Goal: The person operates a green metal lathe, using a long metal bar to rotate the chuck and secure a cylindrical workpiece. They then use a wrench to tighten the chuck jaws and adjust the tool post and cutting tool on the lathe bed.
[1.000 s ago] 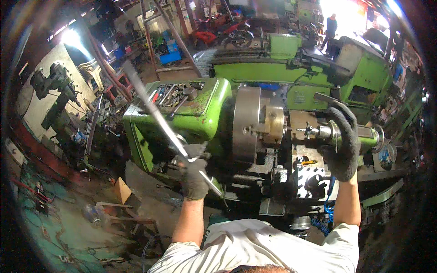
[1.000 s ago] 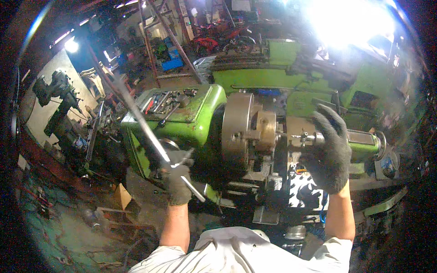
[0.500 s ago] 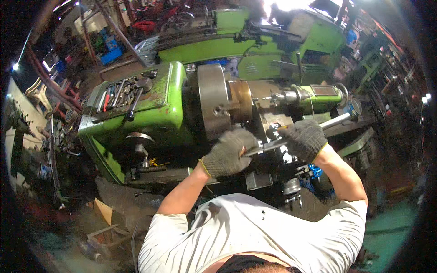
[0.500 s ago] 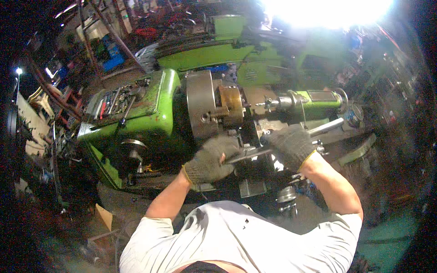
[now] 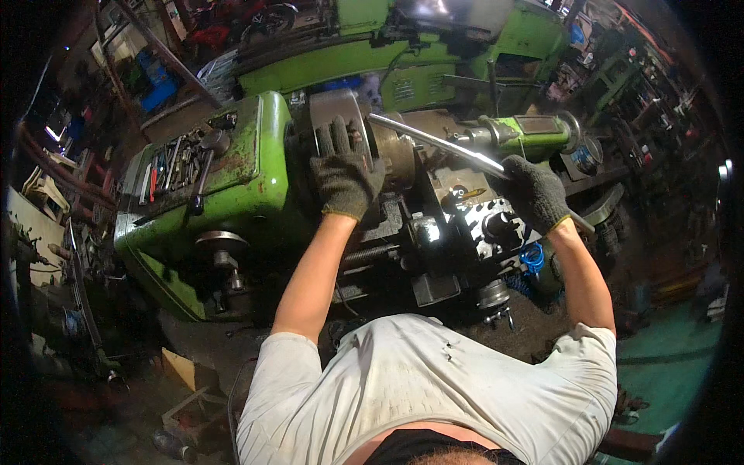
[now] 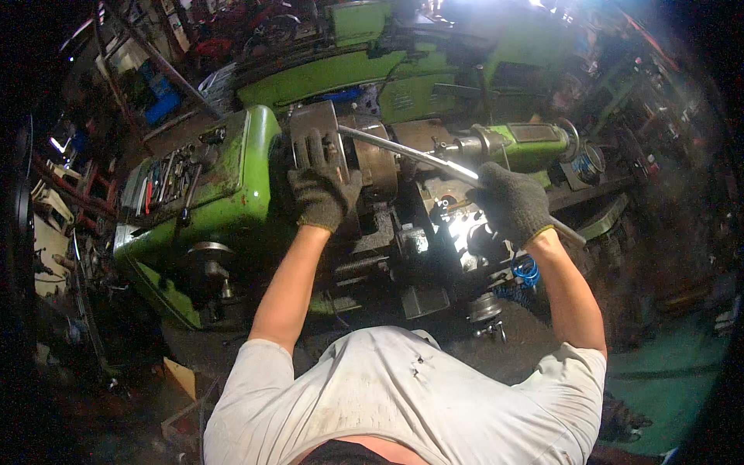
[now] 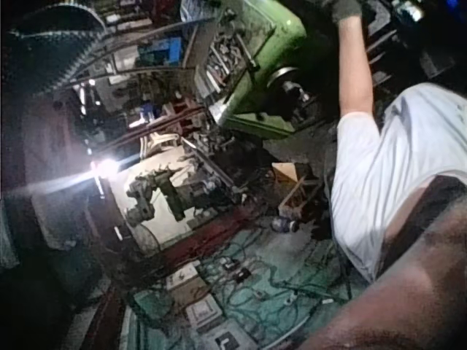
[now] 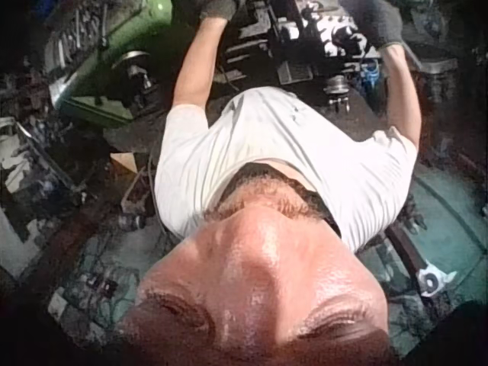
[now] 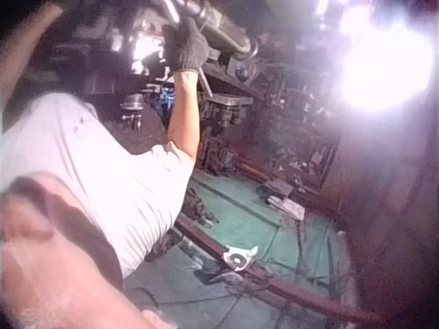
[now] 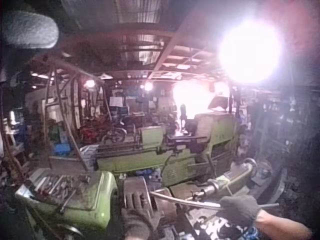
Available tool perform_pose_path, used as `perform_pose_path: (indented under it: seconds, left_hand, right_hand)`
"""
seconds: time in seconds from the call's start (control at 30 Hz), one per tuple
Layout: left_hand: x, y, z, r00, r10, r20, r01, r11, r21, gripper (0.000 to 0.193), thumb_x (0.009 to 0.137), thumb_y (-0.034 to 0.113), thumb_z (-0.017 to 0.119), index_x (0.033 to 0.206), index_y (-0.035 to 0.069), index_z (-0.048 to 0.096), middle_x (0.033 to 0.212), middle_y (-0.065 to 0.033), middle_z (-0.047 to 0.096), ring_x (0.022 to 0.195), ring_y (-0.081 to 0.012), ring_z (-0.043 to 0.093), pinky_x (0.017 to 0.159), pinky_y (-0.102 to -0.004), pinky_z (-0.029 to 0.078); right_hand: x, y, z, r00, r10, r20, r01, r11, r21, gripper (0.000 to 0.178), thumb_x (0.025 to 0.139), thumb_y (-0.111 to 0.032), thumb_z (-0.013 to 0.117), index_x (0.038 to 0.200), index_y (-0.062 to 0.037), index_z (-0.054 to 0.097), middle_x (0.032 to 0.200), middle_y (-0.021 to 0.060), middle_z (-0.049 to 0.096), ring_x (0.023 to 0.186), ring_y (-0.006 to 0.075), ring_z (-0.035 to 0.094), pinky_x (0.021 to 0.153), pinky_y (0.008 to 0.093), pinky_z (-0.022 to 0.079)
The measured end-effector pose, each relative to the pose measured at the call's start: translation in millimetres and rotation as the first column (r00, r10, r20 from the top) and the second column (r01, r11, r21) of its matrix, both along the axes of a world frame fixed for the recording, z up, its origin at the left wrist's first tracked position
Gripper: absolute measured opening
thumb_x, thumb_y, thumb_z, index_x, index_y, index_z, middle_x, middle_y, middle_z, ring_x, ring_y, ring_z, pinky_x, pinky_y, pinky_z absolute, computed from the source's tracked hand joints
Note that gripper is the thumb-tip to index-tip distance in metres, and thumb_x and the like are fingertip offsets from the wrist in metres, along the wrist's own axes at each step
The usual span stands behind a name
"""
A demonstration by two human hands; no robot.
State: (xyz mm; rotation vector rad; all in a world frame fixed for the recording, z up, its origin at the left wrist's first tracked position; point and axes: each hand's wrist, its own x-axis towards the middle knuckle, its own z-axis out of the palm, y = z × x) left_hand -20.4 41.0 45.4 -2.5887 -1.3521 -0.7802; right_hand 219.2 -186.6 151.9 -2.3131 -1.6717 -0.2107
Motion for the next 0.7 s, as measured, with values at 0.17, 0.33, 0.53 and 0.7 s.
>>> perform_pose_path:
  seconds: [0.17,0.33,0.53,0.7]
  left_hand:
    - [11,22,9,0.998,0.05,0.045,-0.053,0.997,0.061,0.084,0.089,0.053,0.062,0.155,0.004,0.047,0.165,-0.026,0.033,0.154,-0.0471,0.027,0.117,-0.0633,0.033]
    - [21,26,5,0.989,0.141,0.047,-0.145,0.985,0.097,0.08,0.09,0.05,0.061,0.153,0.003,0.049,0.162,-0.0278,0.038,0.152,-0.0487,0.029,0.12,-0.0614,0.031]
    - [31,44,46,0.992,0.114,-0.058,-0.118,0.991,-0.062,0.075,0.091,0.05,0.06,0.151,0.005,0.053,0.163,-0.0242,0.039,0.152,-0.0426,0.033,0.123,-0.0589,0.028]
    - [34,72,49,0.988,0.145,-0.042,-0.151,0.971,-0.187,0.083,0.09,0.066,0.062,0.146,0.007,0.059,0.163,-0.0254,0.037,0.153,-0.0431,0.031,0.123,-0.0583,0.03]
  right_hand:
    - [-8,22,-8,0.996,0.09,-0.016,-0.089,0.992,0.091,0.026,0.095,-0.039,0.069,0.104,-0.0146,0.067,0.086,0.0154,0.072,0.085,0.0401,0.072,0.073,0.0515,0.053]
    - [-8,58,-18,0.995,0.069,-0.073,-0.068,0.998,0.015,0.029,0.096,-0.042,0.069,0.109,-0.0161,0.067,0.09,0.0151,0.073,0.088,0.039,0.073,0.075,0.0504,0.054]
    - [-5,109,-29,0.993,0.108,0.055,-0.109,0.994,0.028,0.026,0.097,-0.042,0.067,0.11,-0.0195,0.066,0.096,0.0122,0.074,0.093,0.0398,0.072,0.079,0.0513,0.054]
    - [-6,136,-5,0.996,0.069,-0.059,-0.078,0.983,-0.167,0.031,0.101,-0.044,0.061,0.118,-0.019,0.067,0.11,0.0155,0.073,0.104,0.0392,0.071,0.085,0.0515,0.054]
